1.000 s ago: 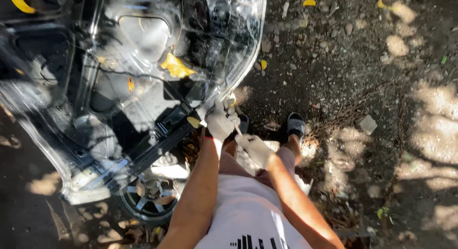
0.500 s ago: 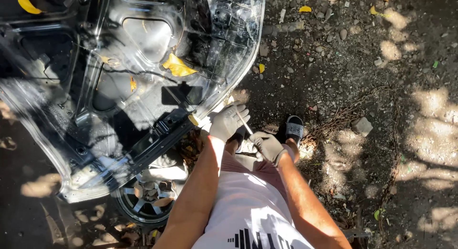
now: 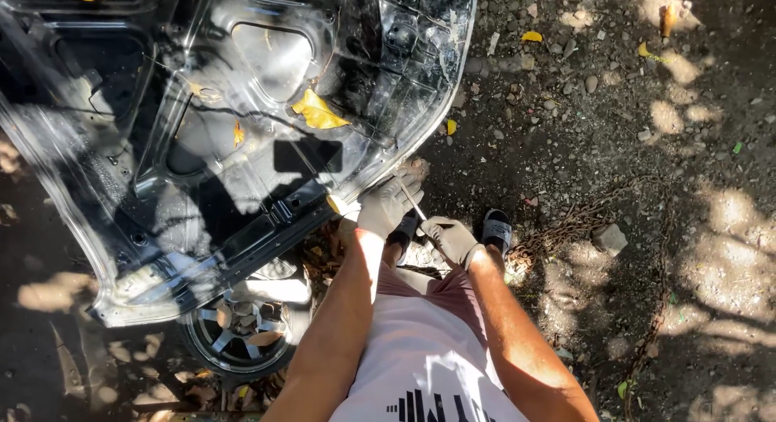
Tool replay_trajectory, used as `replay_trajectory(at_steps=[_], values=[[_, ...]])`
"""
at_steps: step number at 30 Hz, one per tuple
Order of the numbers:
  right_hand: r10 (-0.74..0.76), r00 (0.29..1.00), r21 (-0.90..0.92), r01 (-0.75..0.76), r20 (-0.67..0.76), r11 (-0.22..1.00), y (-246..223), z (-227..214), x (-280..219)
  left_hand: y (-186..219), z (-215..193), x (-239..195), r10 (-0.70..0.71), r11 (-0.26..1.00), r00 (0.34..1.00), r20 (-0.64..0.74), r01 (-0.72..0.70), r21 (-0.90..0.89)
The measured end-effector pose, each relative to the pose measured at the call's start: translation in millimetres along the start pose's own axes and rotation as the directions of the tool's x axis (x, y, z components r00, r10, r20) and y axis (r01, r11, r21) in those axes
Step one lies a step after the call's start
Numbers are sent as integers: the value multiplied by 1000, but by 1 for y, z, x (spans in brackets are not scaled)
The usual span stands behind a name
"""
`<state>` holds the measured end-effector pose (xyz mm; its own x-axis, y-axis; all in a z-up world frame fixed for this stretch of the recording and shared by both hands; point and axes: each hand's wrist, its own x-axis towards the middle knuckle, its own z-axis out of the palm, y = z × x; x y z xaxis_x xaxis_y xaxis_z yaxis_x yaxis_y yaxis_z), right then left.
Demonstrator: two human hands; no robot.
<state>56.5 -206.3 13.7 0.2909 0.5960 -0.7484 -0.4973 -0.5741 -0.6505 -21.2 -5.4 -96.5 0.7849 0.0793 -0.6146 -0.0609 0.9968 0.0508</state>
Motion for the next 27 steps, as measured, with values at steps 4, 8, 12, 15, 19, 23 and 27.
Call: replay_trajectory(at_steps=[4,8,12,15,19,23,27], values=[[-51,997,-20,52,63,998,-6,1,3,1,38,-24,60,994,996,-64,-53,100],[127,992,109,-126,0,986,-7,7,0,-1,82,-41,132,966,980,-146,-95,239],[-62,997,-15,61,-54,998,21,7,18,-8,93,-43,197,915,958,-208,-103,391],[-87,995,-13,86,-57,996,16,4,17,-11,90,-44,232,914,955,-183,-150,378],[95,993,-40,-97,-64,994,11,1,16,-9,89,-35,207,926,955,-212,-122,358],[-159,968,-271,102,-196,957,-2,3,17,-7,98,-33,193,935,946,-261,-97,340],[76,973,-340,-148,-216,929,-11,-1,8,-9,93,-32,161,915,949,-273,-40,401]])
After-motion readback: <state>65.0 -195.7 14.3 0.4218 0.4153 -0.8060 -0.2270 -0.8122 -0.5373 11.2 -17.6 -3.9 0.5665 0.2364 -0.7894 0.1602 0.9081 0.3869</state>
